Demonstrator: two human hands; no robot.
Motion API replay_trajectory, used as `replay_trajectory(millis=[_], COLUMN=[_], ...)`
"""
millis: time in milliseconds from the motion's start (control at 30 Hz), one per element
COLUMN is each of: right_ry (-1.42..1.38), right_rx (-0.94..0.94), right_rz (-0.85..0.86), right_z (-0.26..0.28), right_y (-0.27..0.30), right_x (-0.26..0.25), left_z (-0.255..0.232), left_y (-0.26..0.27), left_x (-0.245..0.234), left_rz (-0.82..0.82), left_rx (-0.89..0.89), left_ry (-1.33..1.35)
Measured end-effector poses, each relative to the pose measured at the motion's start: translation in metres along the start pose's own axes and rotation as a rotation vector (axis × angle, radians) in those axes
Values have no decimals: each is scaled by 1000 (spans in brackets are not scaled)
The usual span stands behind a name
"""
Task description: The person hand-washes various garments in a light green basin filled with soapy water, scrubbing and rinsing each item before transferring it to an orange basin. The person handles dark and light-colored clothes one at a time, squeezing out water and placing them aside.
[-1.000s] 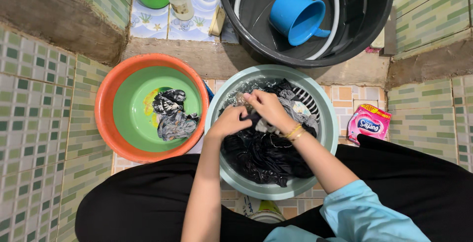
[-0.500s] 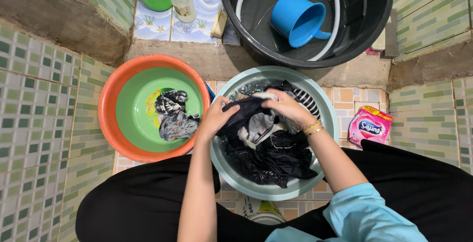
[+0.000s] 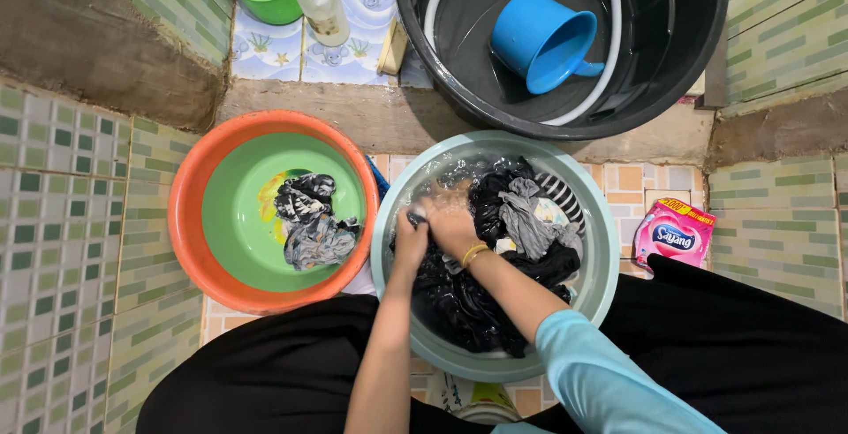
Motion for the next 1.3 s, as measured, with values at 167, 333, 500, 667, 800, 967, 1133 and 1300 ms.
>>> replay_trajectory(millis=[167, 333, 500, 667, 800, 967, 1133, 1300], right_ry=[-1196, -627, -714, -806, -969, -1495, -1403, -1466], right_rx=[379, -54, 126, 509, 478, 577, 412, 157], right_rz=[-143, -114, -243, -110, -99, -124, 22, 212], right_z=[-22, 45, 19, -35, -55, -53, -46, -8], right_y=[7, 21, 5, 10, 12, 17, 34, 50], right_x=[-11, -95, -102, -73, -77, -71, -84, -66], left_z=[15, -2, 1, -48, -132, -169, -221, -250], left_y=[8, 17, 24, 2, 34, 66, 87, 92], left_x=[2, 17, 20, -10, -4, 4, -26, -58], left_rz=[113, 220, 208, 187, 301, 498, 285, 205], left_rx=[-389, -464, -583, -84, 636, 278, 339, 298], left_ry=[523, 934, 754, 179, -405, -335, -396, 143])
Point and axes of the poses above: each hand's wrist, its own y-axis away from the middle knuckle, its own x-axis out of the palm, z = x × y, the point moved 10 cm from there along -y, towards the middle knuckle, and after that the axes turned 6 degrees about -x, right-handed, at the moved point
